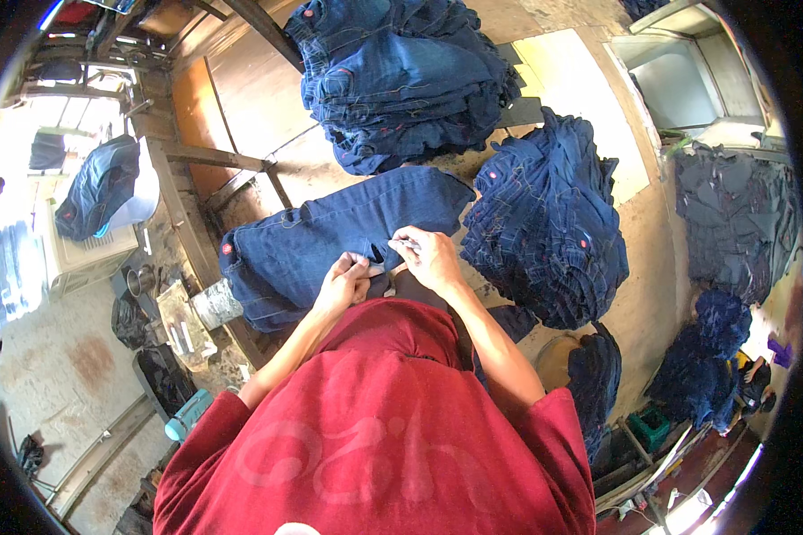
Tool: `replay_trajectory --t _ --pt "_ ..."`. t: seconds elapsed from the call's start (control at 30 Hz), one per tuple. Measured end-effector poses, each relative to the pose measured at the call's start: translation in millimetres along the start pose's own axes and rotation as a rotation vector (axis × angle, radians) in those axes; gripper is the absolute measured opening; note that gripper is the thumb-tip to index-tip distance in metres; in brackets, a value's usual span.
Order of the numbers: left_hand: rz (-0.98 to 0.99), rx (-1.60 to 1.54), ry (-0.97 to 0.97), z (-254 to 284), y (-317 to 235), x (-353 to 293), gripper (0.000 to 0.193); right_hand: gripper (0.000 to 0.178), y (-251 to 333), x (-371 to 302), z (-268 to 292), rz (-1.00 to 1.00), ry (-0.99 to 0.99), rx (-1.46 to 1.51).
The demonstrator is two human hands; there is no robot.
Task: The person repeatedly picks up folded denim jeans from a pile, uses a small blade to cut loose threads on the seams, and places the jeans back on the pile. The person uses a bare foot to hold the jeans steady while cutting.
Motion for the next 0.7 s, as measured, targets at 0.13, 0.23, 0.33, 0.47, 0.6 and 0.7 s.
replay_trajectory --t 0.13,0.23,0.33,0.47,0.6,0.7 --pt "0.075 -0.149 0.006 3.6 -3.6 -5.2 0.018 0.019 0.4 -0.9 -1.8 0.016 0.013 0.002" --pt "-0.035 0.126 -0.039 -8.3 -11.0 10.0 0.018 0.018 -2.0 0.7 -3.0 0.028 -0.013 0.074" --pt "-0.149 0.288 -0.033 -16.2 -16.1 15.9 0.019 0.018 -6.2 5.9 -1.0 -0.001 -0.01 0.111" --pt "0.05 0.108 -0.124 -5.5 -9.8 -0.4 0.019 0.024 -10.9 9.7 0.6 -0.113 0.111 0.127" --pt "0.017 0.046 -0.06 -7.5 -12.4 0.2 0.015 0.029 -17.5 6.5 -2.8 -0.34 0.147 0.354" --pt "-0.095 0.267 -0.042 -16.7 -17.2 15.2 0.012 0.029 -22.0 5.6 -4.1 -0.382 0.126 0.323"
Point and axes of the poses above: each hand's wrist, its own x-axis towards the middle knuckle, its own z-axis out of the back of the hand, y = z × x, the point moved 3 cm from there along x, towards the middle knuckle, and after that the axes turned 1 degree about -y, right-handed, at the moved point
